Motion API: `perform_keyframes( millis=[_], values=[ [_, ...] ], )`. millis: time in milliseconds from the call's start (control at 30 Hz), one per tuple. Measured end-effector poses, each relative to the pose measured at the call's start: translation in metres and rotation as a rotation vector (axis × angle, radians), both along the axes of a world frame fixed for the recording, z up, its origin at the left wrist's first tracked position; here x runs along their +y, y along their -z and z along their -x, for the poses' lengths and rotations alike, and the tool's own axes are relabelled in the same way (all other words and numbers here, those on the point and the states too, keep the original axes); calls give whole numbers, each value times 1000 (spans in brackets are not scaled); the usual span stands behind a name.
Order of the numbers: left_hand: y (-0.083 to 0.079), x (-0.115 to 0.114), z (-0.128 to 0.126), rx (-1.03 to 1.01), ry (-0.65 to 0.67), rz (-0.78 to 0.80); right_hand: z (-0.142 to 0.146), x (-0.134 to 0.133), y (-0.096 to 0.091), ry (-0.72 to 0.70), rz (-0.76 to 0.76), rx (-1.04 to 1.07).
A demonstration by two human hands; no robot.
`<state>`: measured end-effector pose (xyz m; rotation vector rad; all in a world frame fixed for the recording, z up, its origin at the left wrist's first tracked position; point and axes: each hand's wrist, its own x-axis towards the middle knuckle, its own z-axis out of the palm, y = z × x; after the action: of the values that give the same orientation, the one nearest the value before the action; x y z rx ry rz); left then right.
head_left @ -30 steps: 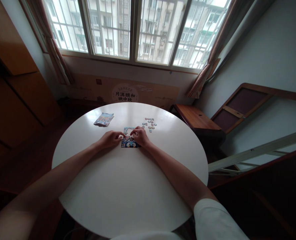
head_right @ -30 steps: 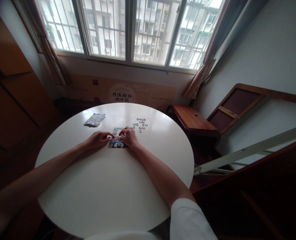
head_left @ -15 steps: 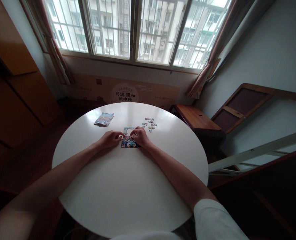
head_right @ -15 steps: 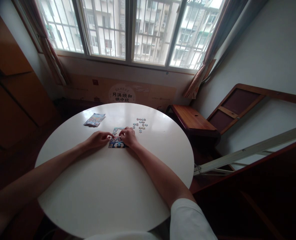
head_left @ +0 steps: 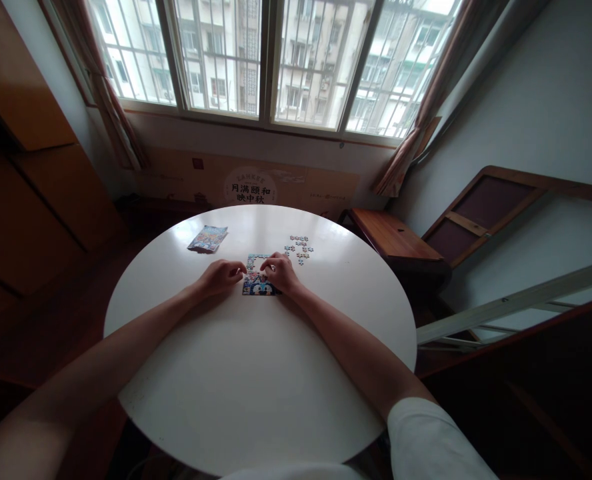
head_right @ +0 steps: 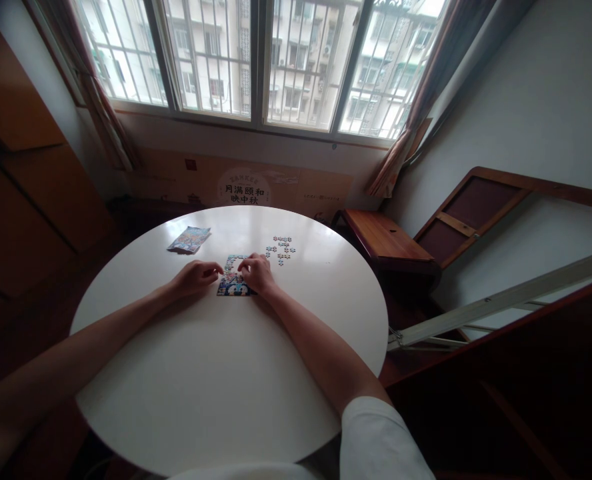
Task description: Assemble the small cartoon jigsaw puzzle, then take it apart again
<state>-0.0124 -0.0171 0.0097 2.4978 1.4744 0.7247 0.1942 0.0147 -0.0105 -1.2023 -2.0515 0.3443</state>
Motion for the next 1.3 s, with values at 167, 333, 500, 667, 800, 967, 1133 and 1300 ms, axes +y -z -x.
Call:
perform_keyframes(
  millis=[167, 333, 500, 667, 800, 967, 1133, 1300],
  values=[
    [0, 1, 1, 18, -34, -5, 0, -1, -1, 11, 7, -4],
    [-2, -1, 1, 34, -39, 4, 1, -3, -3, 10, 19, -14],
    [-2, -1, 0, 26, -33, 8, 1, -4, -4, 9, 26, -20],
    [-3, -2, 0, 16, -10, 25, 1, -5, -6, 10, 36, -25],
    [-3, -3, 0, 16, 34, 41, 1, -5, -6, 13, 40, -33],
    [-1, -2, 1, 26, 55, 49, 1, -4, -4, 15, 26, -39],
    [-1, -2, 1, 20, 62, 46, 0, -4, -4, 19, 18, -42],
    [-1, -3, 1, 19, 68, 51, 0, -3, -4, 14, 12, -39]
  ],
)
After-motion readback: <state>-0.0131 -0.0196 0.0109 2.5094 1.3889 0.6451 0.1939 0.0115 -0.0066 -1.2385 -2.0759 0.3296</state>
